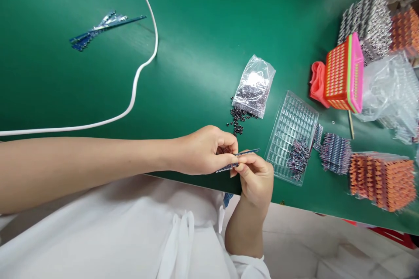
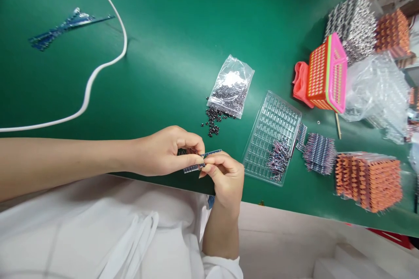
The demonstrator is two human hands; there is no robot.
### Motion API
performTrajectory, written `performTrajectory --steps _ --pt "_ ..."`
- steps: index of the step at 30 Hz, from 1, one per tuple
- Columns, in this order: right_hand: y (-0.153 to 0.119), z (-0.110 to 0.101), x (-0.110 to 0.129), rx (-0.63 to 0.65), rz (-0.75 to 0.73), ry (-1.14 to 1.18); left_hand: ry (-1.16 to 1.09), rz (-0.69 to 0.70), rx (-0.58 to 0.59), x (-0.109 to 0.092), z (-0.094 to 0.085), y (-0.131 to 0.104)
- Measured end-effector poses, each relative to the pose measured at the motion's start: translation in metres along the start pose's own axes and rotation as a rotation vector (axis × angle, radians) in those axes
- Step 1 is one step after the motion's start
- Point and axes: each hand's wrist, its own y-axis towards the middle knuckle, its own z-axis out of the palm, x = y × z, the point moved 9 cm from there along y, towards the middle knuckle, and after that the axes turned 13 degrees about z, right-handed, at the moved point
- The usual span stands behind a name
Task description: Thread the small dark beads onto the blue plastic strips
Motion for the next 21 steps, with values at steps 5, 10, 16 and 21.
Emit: performTrajectory --steps 5,10,16,21 --pt "0.0 -0.001 0.0 -0.015 -0.001 -0.008 0.009 0.007 0.0 0.001 -0.001 0.001" --pt "0.003 0.0 -0.002 -0.029 0.013 -0.003 0.04 0.018 0.011 0.001 -0.004 0.002" --pt "0.002 -0.001 0.006 -0.062 -0.06 0.047 -0.163 0.002 -0.063 -0.002 -0.005 0.003" --pt "-0.002 -0.003 0.011 -0.074 -0.114 0.061 -0.365 -0.054 -0.116 0.005 -0.004 0.001"
